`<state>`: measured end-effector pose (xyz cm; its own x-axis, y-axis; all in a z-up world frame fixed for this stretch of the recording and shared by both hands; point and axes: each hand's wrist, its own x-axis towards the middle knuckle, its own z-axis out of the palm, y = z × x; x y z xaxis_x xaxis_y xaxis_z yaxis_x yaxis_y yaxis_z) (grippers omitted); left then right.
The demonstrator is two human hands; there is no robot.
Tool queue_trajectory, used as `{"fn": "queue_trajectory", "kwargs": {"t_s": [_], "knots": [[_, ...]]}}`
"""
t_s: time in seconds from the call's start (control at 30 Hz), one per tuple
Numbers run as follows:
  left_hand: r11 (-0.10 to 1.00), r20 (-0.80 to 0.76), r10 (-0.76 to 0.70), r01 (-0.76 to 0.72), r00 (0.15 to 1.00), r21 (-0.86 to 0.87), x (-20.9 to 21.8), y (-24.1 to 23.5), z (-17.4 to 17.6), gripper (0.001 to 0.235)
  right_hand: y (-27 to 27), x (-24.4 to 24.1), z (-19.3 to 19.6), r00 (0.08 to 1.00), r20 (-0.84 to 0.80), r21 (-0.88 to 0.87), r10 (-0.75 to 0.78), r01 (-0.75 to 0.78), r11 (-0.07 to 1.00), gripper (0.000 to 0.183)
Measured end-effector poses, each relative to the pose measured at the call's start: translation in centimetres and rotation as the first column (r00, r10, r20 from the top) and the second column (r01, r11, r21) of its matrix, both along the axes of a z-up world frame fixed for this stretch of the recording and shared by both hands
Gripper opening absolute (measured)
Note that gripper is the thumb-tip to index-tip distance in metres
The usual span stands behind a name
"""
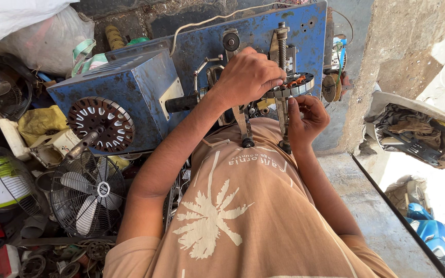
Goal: The person winds copper wire onto a fan stator using a manual winding machine, threading the wire through the mechanism and rotating the assembly by hand to secure the coils.
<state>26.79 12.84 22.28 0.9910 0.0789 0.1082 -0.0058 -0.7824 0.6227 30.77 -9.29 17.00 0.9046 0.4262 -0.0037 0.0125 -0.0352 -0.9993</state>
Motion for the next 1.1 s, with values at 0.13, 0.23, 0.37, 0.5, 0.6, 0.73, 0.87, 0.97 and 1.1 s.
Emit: {"fn": "queue_trajectory", "kwargs": {"t_s": [0.13,0.23,0.37,0.5,0.6,0.73,0.87,0.97,1.1], "knots": [[0.997,-0.019,-0.018,0.016,1.0,-0.072,0.2,0.1,0.5,0.015,0.3,0.2,0.9,0.998,0.058,-0.072,0.022,-0.017,0.997,0.007],[0.981,0.068,-0.101,0.111,0.993,-0.161,0.9,-0.2,0.1,0.016,0.5,0.4,1.3,0.996,0.077,-0.089,0.035,-0.028,0.996,0.008],[0.961,0.04,-0.1,0.106,0.994,-0.255,1.5,-0.8,-0.4,0.01,0.4,0.7,1.6,0.993,0.106,-0.117,0.045,-0.032,0.993,0.008],[0.97,-0.044,-0.057,0.045,0.997,-0.238,1.4,-0.6,-0.2,0.007,0.0,0.6,1.8,0.997,0.055,-0.126,0.052,-0.045,0.991,0.008],[0.968,-0.068,-0.051,0.033,0.996,-0.25,1.5,-0.6,0.0,0.008,0.0,0.2,1.7,0.995,0.05,-0.15,0.085,-0.077,0.986,0.006],[0.929,-0.046,-0.092,0.069,0.995,-0.364,1.6,-0.2,0.5,0.012,0.3,-0.5,2.0,0.999,-0.036,-0.111,0.031,-0.035,0.993,0.006],[0.903,-0.032,-0.14,0.115,0.99,-0.414,1.7,-0.2,0.2,0.012,0.8,-0.7,2.4,1.0,0.012,-0.092,0.001,0.0,0.996,0.007],[0.901,-0.059,-0.125,0.089,0.99,-0.424,1.6,-0.4,-0.1,0.013,1.1,-0.5,2.2,0.998,0.057,-0.099,-0.032,0.038,0.994,0.006],[0.907,-0.095,-0.115,0.066,0.989,-0.415,1.6,-0.6,-0.5,0.012,1.4,-0.3,2.2,0.996,0.088,-0.084,-0.023,0.031,0.996,0.006]]}}
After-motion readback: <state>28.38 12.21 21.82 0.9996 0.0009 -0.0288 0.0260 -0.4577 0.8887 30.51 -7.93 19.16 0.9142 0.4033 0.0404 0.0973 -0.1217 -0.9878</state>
